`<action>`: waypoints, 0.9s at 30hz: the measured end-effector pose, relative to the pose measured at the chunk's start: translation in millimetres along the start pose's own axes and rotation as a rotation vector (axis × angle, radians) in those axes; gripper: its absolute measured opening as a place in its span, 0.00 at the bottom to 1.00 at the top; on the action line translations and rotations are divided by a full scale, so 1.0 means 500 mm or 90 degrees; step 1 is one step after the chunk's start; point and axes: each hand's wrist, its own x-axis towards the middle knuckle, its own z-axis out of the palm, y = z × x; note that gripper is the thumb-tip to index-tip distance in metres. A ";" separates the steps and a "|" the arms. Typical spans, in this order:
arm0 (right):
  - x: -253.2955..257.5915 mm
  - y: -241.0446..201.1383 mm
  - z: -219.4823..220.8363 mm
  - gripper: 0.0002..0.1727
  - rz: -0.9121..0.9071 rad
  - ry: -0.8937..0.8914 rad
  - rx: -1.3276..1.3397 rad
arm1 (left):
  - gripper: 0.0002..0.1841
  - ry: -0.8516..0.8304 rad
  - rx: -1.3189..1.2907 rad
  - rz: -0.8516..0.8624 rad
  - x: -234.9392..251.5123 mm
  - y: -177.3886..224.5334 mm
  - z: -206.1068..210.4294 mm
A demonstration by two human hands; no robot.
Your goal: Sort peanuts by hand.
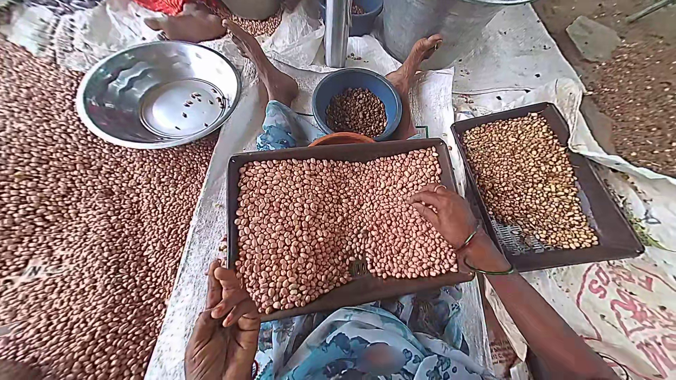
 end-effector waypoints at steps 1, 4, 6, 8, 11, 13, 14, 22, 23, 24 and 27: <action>-0.007 0.011 -0.009 0.07 0.006 0.021 0.012 | 0.20 0.009 0.009 0.006 0.001 0.000 -0.001; -0.032 0.016 0.013 0.07 -0.013 -0.022 0.011 | 0.18 0.023 0.025 -0.001 0.007 -0.006 -0.005; -0.043 0.010 0.047 0.10 -0.009 -0.081 -0.057 | 0.17 0.024 0.021 -0.014 0.010 -0.015 0.002; -0.047 0.013 0.064 0.08 -0.007 -0.081 -0.086 | 0.16 0.018 0.008 -0.026 0.013 -0.021 0.013; -0.041 0.031 0.019 0.05 0.067 -0.013 0.080 | 0.16 -0.006 0.004 -0.035 0.015 -0.021 0.018; -0.039 0.064 -0.004 0.07 0.130 0.031 0.294 | 0.15 -0.008 -0.004 -0.034 0.017 -0.019 0.018; -0.035 0.075 -0.010 0.10 0.163 0.030 0.399 | 0.15 -0.007 -0.003 -0.036 0.018 -0.019 0.016; 0.014 0.025 0.053 0.10 0.124 -0.025 -0.022 | 0.12 0.012 0.020 -0.026 0.015 -0.029 0.017; 0.010 0.027 0.047 0.09 0.116 -0.001 -0.038 | 0.12 0.009 0.015 -0.030 0.016 -0.026 0.017; 0.002 0.031 0.029 0.08 0.117 0.048 -0.059 | 0.11 0.008 0.008 -0.033 0.018 -0.023 0.016; -0.035 0.055 -0.080 0.18 0.215 0.176 -0.189 | 0.12 0.017 -0.013 -0.030 0.018 -0.012 0.011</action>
